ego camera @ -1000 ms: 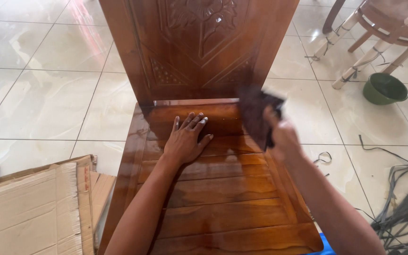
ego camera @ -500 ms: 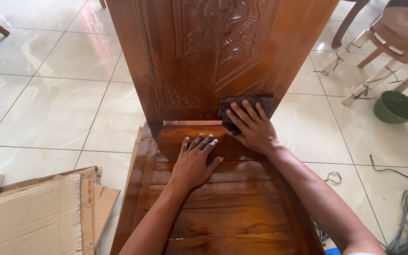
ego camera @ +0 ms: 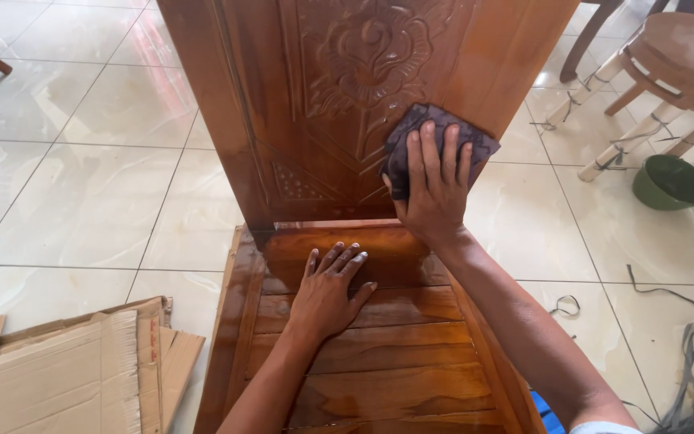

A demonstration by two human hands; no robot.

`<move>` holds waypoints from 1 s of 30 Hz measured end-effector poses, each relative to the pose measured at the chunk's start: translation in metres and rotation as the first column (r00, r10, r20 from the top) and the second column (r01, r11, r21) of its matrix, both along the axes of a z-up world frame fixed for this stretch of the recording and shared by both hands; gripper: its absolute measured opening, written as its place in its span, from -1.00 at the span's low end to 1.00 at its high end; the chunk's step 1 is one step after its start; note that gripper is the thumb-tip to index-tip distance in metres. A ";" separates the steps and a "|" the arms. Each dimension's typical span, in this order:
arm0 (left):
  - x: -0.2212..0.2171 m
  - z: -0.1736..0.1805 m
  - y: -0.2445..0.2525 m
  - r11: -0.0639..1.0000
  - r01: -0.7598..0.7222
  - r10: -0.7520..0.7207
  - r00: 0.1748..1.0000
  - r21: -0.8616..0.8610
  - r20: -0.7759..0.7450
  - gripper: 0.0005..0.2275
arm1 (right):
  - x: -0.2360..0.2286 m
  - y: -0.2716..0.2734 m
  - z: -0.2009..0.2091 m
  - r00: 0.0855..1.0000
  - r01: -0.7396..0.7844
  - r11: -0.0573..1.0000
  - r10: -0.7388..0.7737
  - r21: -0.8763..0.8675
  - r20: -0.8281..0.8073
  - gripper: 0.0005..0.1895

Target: Polish a wooden chair with a cloth and then wrap its legs with cardboard and plastic strips for protection.

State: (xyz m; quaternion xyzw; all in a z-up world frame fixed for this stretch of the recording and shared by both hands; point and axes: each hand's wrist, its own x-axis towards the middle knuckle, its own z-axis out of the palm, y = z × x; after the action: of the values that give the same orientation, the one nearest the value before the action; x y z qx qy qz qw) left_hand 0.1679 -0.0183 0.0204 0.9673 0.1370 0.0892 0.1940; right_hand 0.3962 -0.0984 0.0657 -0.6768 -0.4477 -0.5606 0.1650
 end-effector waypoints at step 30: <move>0.008 -0.029 0.022 0.957 -0.289 0.268 0.901 0.009 0.341 -0.61 | -0.010 0.085 -0.018 0.944 -0.190 0.917 0.269 -0.351 0.192 -0.19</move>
State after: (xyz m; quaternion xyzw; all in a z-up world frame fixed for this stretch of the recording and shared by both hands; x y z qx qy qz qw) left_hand 0.1758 0.0038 -0.0084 0.9136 0.2359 0.2838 0.1709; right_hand 0.3861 -0.0135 0.0473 -0.5656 -0.6276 -0.5316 0.0609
